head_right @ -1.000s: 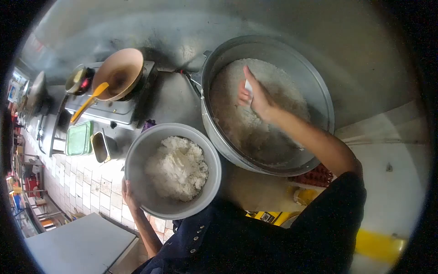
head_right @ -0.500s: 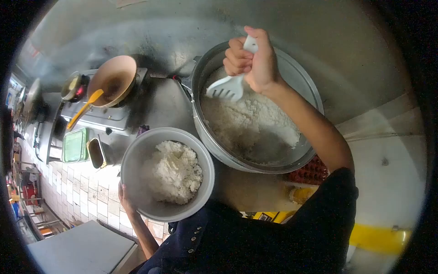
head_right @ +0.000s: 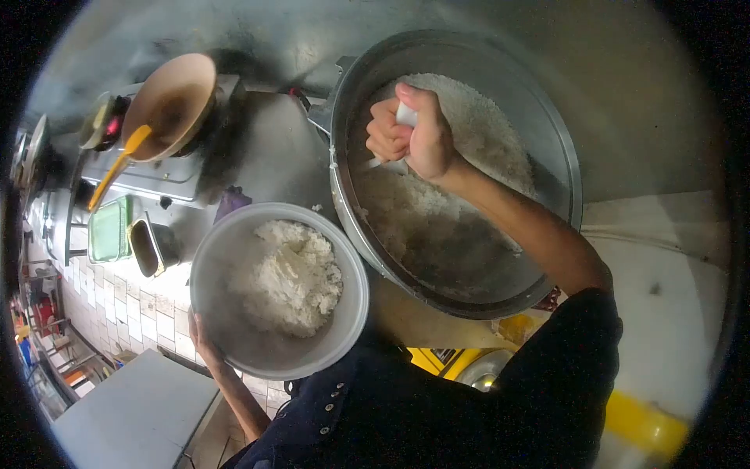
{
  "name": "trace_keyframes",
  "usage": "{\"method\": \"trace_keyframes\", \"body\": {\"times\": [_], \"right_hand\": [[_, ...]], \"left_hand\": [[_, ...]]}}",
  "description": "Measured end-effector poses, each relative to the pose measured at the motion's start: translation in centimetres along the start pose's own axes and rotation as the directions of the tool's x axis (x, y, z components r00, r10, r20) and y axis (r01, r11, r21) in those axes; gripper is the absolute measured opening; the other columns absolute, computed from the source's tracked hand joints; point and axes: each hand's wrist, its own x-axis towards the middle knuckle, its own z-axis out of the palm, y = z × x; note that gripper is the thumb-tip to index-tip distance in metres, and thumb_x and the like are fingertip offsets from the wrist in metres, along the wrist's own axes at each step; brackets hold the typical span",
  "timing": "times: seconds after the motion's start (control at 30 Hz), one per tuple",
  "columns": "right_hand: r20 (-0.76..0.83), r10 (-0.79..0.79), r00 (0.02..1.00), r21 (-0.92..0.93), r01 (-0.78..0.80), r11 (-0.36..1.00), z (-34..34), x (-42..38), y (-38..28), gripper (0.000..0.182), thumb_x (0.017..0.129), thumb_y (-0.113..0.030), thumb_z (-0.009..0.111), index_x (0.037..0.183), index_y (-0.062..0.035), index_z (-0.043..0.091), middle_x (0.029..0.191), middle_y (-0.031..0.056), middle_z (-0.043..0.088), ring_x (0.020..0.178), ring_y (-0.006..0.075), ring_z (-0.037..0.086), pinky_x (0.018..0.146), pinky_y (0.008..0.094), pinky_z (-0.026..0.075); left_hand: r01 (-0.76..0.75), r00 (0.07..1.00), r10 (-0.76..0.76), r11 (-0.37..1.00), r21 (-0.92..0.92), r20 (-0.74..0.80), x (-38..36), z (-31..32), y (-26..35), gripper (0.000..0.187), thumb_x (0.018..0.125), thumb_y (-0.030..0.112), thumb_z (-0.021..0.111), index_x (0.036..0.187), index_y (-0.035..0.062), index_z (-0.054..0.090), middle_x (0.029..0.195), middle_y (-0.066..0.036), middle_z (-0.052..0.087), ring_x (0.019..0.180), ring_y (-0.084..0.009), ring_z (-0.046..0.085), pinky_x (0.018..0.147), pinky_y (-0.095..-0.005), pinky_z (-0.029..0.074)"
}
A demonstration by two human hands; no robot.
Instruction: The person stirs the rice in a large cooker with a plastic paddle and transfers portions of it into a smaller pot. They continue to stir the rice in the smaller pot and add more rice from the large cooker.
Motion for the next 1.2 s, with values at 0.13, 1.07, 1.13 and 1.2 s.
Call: {"method": "trace_keyframes", "body": {"times": [0.13, 1.07, 1.13, 1.2], "right_hand": [[-0.018, 0.056, 0.998, 0.019, -0.056, 0.998, -0.3, 0.3, 1.4, 0.055, 0.089, -0.055, 0.033, 0.052, -0.0155, 0.023, 0.046, -0.0039, 0.021, 0.042, 0.0098, 0.018, 0.044, 0.0291, 0.016], [-0.359, -0.646, 0.674, -0.763, 0.188, 0.619, -6.3, 5.8, 6.1, 0.048, 0.094, -0.031, 0.034, 0.055, -0.0061, 0.042, 0.048, 0.0064, 0.040, 0.047, 0.0226, 0.046, 0.052, 0.0388, 0.043], [-0.285, -0.714, 0.639, -0.900, 0.078, 0.429, -4.5, 4.6, 4.1, 0.032, 0.095, -0.019, 0.038, 0.070, -0.0037, 0.052, 0.061, 0.0107, 0.052, 0.062, 0.0283, 0.057, 0.063, 0.0402, 0.046], [-0.030, -0.867, 0.497, -0.978, 0.163, 0.127, -4.5, 5.2, 4.0, 0.018, 0.095, -0.016, 0.043, 0.085, -0.0048, 0.053, 0.074, 0.0132, 0.058, 0.073, 0.0327, 0.059, 0.068, 0.0425, 0.047]], "left_hand": [[-0.042, 0.994, 0.046, 0.998, -0.042, 0.097, 0.2, 0.0, 0.3, 0.047, 0.100, 0.029, 0.047, 0.135, -0.0020, 0.047, 0.127, -0.013, 0.054, 0.115, -0.0232, 0.051, 0.099, -0.0356, 0.039], [-0.099, 0.993, 0.101, 0.994, -0.045, 0.054, 0.3, 0.0, -0.2, 0.041, 0.100, 0.026, 0.048, 0.131, -0.0015, 0.050, 0.119, -0.012, 0.058, 0.105, -0.0192, 0.055, 0.091, -0.0318, 0.044], [-0.080, 0.995, 0.082, 0.996, -0.038, 0.061, 0.7, -0.5, -0.6, 0.043, 0.100, 0.026, 0.047, 0.133, -0.0016, 0.049, 0.123, -0.012, 0.056, 0.111, -0.0206, 0.053, 0.096, -0.0333, 0.041], [-0.132, 0.988, 0.129, 0.991, 0.022, 0.090, 0.9, -0.6, -0.7, 0.043, 0.100, 0.028, 0.047, 0.132, -0.0008, 0.049, 0.121, -0.012, 0.057, 0.109, -0.0207, 0.053, 0.095, -0.0332, 0.041]]}}
